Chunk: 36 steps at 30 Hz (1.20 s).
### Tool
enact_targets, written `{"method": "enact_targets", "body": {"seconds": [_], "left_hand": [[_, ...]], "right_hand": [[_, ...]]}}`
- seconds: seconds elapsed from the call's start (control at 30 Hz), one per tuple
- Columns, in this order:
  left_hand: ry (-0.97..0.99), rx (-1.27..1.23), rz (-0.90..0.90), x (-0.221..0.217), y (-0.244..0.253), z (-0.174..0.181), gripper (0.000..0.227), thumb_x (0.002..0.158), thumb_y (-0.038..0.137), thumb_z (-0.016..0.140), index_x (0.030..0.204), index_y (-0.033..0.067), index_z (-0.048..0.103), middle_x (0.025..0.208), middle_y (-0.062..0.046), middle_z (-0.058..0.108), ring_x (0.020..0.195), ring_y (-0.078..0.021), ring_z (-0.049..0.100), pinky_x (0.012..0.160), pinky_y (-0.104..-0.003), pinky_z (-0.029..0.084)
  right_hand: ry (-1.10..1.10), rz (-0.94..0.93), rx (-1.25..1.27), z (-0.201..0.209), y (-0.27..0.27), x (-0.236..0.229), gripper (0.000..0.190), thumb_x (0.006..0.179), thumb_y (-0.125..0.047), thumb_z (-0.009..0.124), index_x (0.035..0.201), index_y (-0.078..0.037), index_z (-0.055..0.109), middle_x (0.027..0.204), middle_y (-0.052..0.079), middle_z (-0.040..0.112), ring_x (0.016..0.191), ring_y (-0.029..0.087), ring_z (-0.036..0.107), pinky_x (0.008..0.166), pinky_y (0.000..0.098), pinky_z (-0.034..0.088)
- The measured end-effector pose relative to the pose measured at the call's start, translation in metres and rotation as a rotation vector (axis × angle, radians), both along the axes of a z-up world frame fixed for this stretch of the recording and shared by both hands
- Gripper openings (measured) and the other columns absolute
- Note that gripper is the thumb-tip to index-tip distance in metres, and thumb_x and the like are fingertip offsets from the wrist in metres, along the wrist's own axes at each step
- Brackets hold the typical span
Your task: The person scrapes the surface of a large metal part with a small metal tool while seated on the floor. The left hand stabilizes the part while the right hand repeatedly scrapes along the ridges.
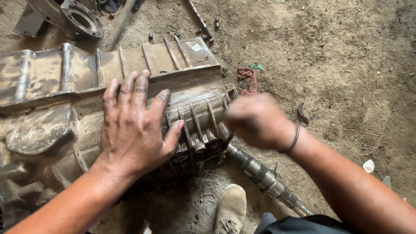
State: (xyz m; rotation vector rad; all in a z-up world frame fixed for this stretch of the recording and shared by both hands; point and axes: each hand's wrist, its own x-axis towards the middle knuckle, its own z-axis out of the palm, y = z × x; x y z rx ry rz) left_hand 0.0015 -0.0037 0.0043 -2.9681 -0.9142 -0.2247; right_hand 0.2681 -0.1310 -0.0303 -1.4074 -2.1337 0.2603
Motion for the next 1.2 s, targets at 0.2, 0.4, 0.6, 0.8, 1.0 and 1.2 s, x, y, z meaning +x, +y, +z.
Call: {"method": "enact_targets", "body": {"seconds": [0.2,0.4,0.6,0.8,1.0,1.2], "left_hand": [[-0.001,0.002,-0.002,-0.003,0.0,-0.005,0.07,0.088,0.061,0.06,0.131,0.0052,0.067,0.15,-0.036,0.046,0.143,-0.0467,0.041,0.122,-0.057,0.017],[-0.005,0.01,-0.014,-0.004,0.001,-0.007,0.071,0.092,0.06,0.06,0.135,0.0039,0.066,0.151,-0.036,0.046,0.143,-0.0478,0.041,0.122,-0.057,0.017],[-0.004,0.032,-0.015,-0.003,0.001,-0.004,0.07,0.091,0.059,0.061,0.134,0.0049,0.066,0.15,-0.037,0.047,0.141,-0.0486,0.042,0.122,-0.057,0.017],[-0.018,0.029,-0.019,-0.003,0.0,-0.004,0.07,0.092,0.06,0.062,0.133,0.0034,0.067,0.148,-0.038,0.048,0.142,-0.0482,0.041,0.122,-0.059,0.017],[-0.026,0.032,-0.02,-0.005,-0.001,-0.004,0.068,0.091,0.058,0.062,0.133,0.0035,0.067,0.148,-0.038,0.048,0.142,-0.0482,0.041,0.122,-0.058,0.017],[-0.042,0.024,-0.023,-0.004,-0.001,-0.002,0.068,0.09,0.057,0.062,0.133,0.0042,0.067,0.149,-0.037,0.048,0.142,-0.0489,0.042,0.122,-0.057,0.018]], "right_hand": [[0.026,-0.147,-0.05,0.008,0.0,-0.015,0.036,0.098,-0.015,0.067,0.065,-0.012,0.052,0.059,0.004,0.053,0.054,0.017,0.056,0.051,0.0348,0.046],[0.055,-0.09,-0.133,0.032,-0.003,-0.02,0.027,0.096,-0.017,0.066,0.073,-0.009,0.056,0.066,0.008,0.057,0.06,0.024,0.06,0.056,0.039,0.049],[0.202,-0.134,-0.477,0.029,0.0,-0.027,0.018,0.095,-0.025,0.061,0.101,-0.016,0.076,0.075,0.003,0.072,0.063,0.02,0.069,0.059,0.0371,0.053],[0.146,-0.244,-0.609,0.042,0.005,-0.034,0.019,0.093,-0.022,0.06,0.09,-0.009,0.074,0.067,0.01,0.07,0.056,0.025,0.065,0.056,0.0401,0.053],[0.003,-0.381,-0.674,0.052,0.01,-0.04,0.024,0.097,-0.023,0.061,0.089,-0.007,0.075,0.066,0.012,0.07,0.058,0.025,0.065,0.06,0.0417,0.053],[0.039,-0.32,-0.818,0.062,0.015,-0.043,0.026,0.093,-0.022,0.057,0.105,-0.017,0.08,0.069,0.004,0.073,0.052,0.017,0.065,0.056,0.0385,0.055]]}}
